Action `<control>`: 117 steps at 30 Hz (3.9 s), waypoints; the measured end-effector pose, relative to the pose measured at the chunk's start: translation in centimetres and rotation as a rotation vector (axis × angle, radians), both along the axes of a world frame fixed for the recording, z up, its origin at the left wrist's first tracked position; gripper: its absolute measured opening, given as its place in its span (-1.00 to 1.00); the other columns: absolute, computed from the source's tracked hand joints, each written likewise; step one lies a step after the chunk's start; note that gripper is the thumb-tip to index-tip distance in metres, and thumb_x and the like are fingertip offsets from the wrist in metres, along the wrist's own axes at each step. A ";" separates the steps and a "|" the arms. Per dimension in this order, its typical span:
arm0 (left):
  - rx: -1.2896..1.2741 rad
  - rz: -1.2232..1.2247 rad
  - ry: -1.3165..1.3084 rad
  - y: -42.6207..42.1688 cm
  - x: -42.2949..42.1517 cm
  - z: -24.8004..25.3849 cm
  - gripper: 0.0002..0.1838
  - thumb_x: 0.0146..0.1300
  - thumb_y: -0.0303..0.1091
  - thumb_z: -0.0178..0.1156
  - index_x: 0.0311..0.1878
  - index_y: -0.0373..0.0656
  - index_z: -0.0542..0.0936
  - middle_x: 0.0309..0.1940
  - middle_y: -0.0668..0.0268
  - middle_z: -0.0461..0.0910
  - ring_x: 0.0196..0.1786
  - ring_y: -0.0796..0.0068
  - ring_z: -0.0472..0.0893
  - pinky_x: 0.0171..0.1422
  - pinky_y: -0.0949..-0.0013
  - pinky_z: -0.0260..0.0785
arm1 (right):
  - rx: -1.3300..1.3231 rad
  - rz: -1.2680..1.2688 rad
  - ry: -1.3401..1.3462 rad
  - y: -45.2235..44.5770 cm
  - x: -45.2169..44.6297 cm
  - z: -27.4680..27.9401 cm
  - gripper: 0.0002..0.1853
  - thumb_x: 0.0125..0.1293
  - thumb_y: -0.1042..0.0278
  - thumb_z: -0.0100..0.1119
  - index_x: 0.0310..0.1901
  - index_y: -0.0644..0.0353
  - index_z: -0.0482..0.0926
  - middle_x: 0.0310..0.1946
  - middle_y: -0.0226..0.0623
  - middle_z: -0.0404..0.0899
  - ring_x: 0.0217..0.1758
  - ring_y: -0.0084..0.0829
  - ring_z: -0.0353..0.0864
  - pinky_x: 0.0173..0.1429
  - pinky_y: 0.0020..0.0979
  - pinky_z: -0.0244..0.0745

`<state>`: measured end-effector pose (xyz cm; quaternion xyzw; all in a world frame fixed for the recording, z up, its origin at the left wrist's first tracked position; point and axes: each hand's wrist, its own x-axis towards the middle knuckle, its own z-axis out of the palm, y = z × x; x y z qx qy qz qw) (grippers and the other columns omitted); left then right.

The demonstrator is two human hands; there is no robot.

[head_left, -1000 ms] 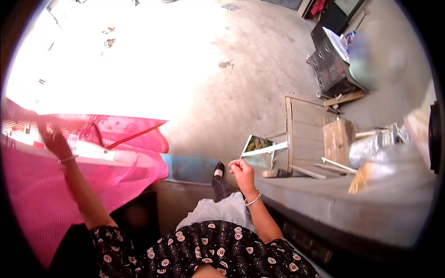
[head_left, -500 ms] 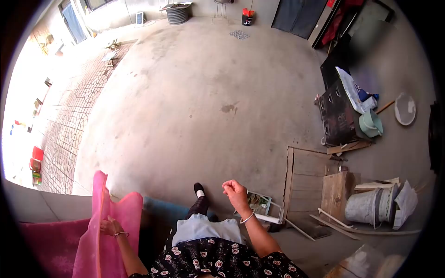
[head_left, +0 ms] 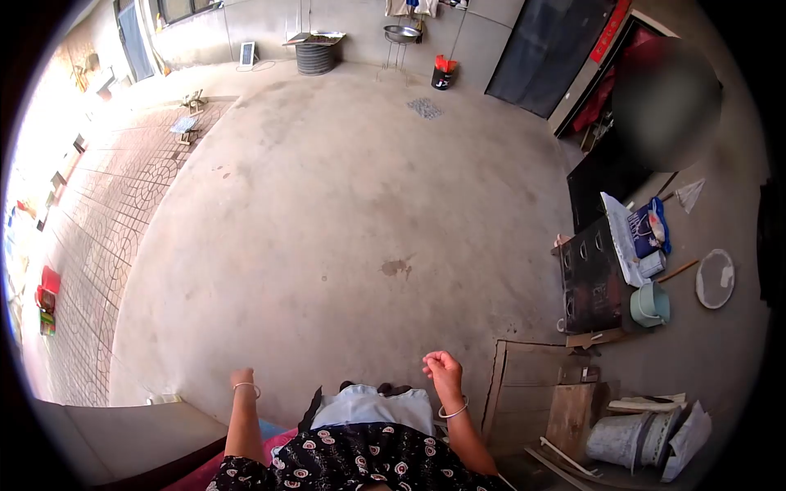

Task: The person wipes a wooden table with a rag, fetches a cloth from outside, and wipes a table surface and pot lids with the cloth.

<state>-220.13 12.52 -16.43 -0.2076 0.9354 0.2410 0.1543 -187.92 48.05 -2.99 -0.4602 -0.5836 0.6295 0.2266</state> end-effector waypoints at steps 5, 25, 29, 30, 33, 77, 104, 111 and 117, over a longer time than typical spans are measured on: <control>0.245 -0.334 0.117 15.2 -5.3 2.7 -0.42 -0.03 -0.26 0.20 0.08 -0.38 0.44 0.03 -0.09 0.47 0.13 -0.01 0.44 0.22 0.20 0.28 | -0.111 -0.065 -0.030 8.7 -3.0 -1.8 -0.93 0.25 0.47 0.04 -0.30 0.24 0.51 -0.39 -0.35 0.59 -0.52 -0.63 0.51 -0.46 -0.63 0.38; 0.168 -0.259 -0.356 40.7 -19.8 -7.9 -0.69 0.02 -0.38 0.17 -0.17 -0.35 0.55 -0.51 0.15 0.59 -0.52 0.33 0.61 -0.49 0.35 0.43 | -0.016 0.164 0.036 47.7 -34.8 0.8 -0.91 0.28 0.43 0.03 -0.31 0.21 0.52 -0.39 -0.41 0.59 -0.49 -0.65 0.51 -0.43 -0.63 0.38; 0.340 -0.128 -0.323 50.8 -29.2 -5.9 -0.72 0.07 -0.40 0.14 -0.15 -0.34 0.54 -0.51 0.20 0.59 -0.54 0.39 0.60 -0.55 0.37 0.42 | -0.087 0.183 -0.017 52.2 -41.2 1.1 -0.89 0.29 0.42 0.01 -0.31 0.21 0.53 -0.39 -0.39 0.59 -0.49 -0.64 0.51 -0.43 -0.62 0.39; 0.317 -0.228 -0.229 52.7 -31.5 -7.7 -0.70 0.06 -0.39 0.14 -0.13 -0.34 0.54 -0.51 0.20 0.59 -0.54 0.40 0.60 -0.54 0.38 0.42 | -0.073 0.191 -0.022 53.8 -43.0 1.6 -0.89 0.29 0.42 0.01 -0.31 0.21 0.53 -0.39 -0.39 0.59 -0.49 -0.64 0.51 -0.43 -0.62 0.39; 0.242 -0.433 -0.149 59.0 -37.7 -6.8 -0.62 0.04 -0.37 0.15 -0.07 -0.36 0.53 -0.50 0.17 0.61 -0.52 0.42 0.60 -0.48 0.40 0.43 | -0.080 0.159 -0.028 57.4 -47.0 2.5 -0.90 0.29 0.42 0.02 -0.32 0.21 0.53 -0.39 -0.37 0.60 -0.50 -0.63 0.52 -0.44 -0.62 0.40; 0.550 -0.192 -0.272 117.4 -97.3 1.7 -0.70 0.05 -0.40 0.13 -0.16 -0.37 0.55 -0.45 0.14 0.62 -0.54 0.42 0.62 -0.51 0.43 0.44 | -0.153 0.131 -0.022 115.9 -107.6 2.8 -0.84 0.32 0.36 0.01 -0.32 0.26 0.51 -0.40 -0.33 0.60 -0.44 -0.55 0.58 -0.36 -0.57 0.47; 0.667 -0.011 -0.326 144.2 -121.0 3.7 -0.71 0.09 -0.43 0.09 -0.12 -0.38 0.52 -0.44 0.18 0.60 -0.48 0.39 0.64 -0.52 0.45 0.45 | 0.026 0.170 0.106 148.0 -141.8 7.0 -0.84 0.33 0.31 0.03 -0.25 0.20 0.53 -0.32 -0.38 0.60 -0.33 -0.60 0.57 -0.27 -0.60 0.43; 0.646 0.147 -0.335 147.1 -125.0 3.2 -0.71 0.11 -0.45 0.09 -0.11 -0.38 0.52 -0.42 0.17 0.59 -0.47 0.38 0.64 -0.52 0.43 0.46 | 0.118 0.092 0.186 161.0 -150.4 9.7 -0.81 0.32 0.25 0.06 -0.19 0.18 0.53 -0.24 -0.39 0.59 -0.24 -0.58 0.57 -0.21 -0.58 0.40; 0.680 0.334 -0.348 153.0 -125.9 2.8 -0.77 0.10 -0.47 0.10 -0.17 -0.36 0.53 -0.46 0.18 0.59 -0.52 0.32 0.65 -0.56 0.39 0.48 | 0.243 0.045 0.285 177.6 -160.9 11.8 -0.70 0.27 0.23 0.14 -0.01 0.12 0.49 -0.08 -0.47 0.55 -0.02 -0.61 0.47 -0.04 -0.53 0.30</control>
